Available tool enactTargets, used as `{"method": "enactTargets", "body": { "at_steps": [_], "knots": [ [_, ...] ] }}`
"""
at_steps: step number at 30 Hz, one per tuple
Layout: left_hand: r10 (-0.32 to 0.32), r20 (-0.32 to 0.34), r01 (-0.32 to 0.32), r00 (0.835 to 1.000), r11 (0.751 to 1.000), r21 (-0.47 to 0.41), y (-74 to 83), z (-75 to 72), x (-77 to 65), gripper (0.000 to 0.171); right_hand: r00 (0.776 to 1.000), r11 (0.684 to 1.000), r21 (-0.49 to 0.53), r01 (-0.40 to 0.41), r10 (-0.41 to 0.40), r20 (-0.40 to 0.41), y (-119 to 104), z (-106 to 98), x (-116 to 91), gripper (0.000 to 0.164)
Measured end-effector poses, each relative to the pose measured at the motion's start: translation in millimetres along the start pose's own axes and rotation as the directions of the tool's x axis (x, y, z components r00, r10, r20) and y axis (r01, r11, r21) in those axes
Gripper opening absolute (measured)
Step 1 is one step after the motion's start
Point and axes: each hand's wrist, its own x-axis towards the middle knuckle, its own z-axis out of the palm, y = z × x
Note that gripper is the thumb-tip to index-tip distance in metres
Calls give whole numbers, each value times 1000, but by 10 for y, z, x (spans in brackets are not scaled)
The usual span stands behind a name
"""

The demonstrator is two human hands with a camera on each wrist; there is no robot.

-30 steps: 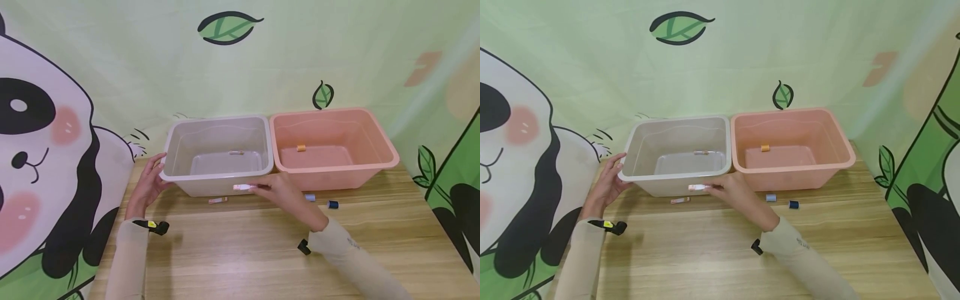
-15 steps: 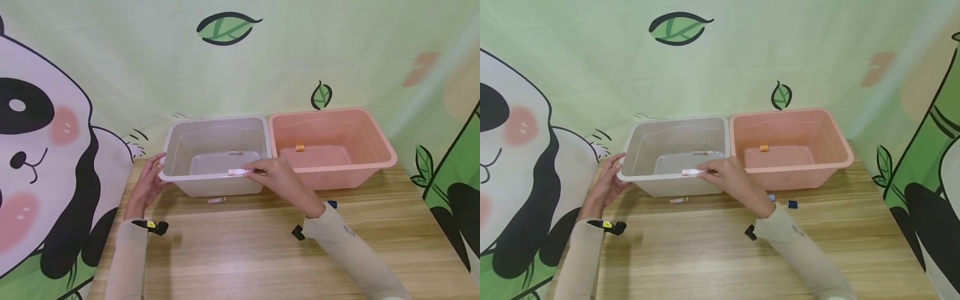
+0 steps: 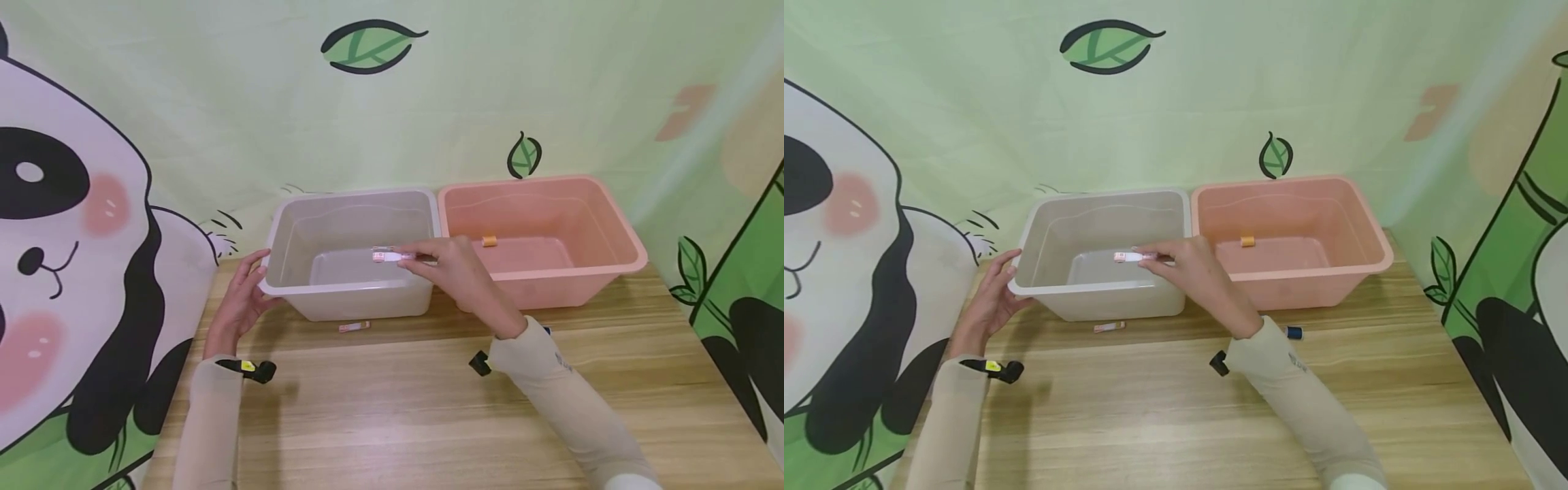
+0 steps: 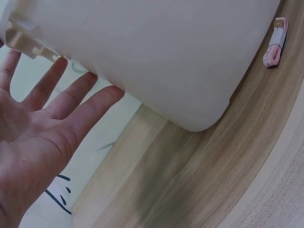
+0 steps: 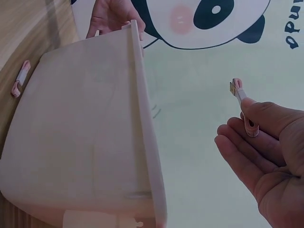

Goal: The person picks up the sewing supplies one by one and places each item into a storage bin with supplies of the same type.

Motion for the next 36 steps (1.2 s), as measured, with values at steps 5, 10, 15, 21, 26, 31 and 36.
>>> {"method": "enactTargets", "body": {
  "at_steps": [5,10,15,21,26,31,36],
  "knots": [
    [-15,-18,15,1000,1000,6,-5,23,6,35,999,1000,-11,20,-20,-36,15,-52,54,21],
    [-17,-24,17,1000,1000,0,2,18,2,34,999,1000,8,-15,16,-41,4,-93,131,21],
    [-18,-31,18,999,1000,19,18,20,-1,34,998,999,12,-36,37,-45,-2,-93,221,20],
    [-15,-35,15,999,1000,7,25,9,7,34,993,993,21,-113,114,-26,15,-69,408,22],
    [-14,-15,13,1000,1000,-17,14,-5,9,36,984,984,15,-177,177,-14,39,-74,613,25],
    [-23,-15,23,1000,1000,-8,-1,-5,5,36,987,987,5,-159,159,11,90,-95,811,26],
    [-18,-13,18,1000,1000,0,-6,3,6,36,992,993,-12,-119,120,46,143,-139,977,23]
  ]
}}
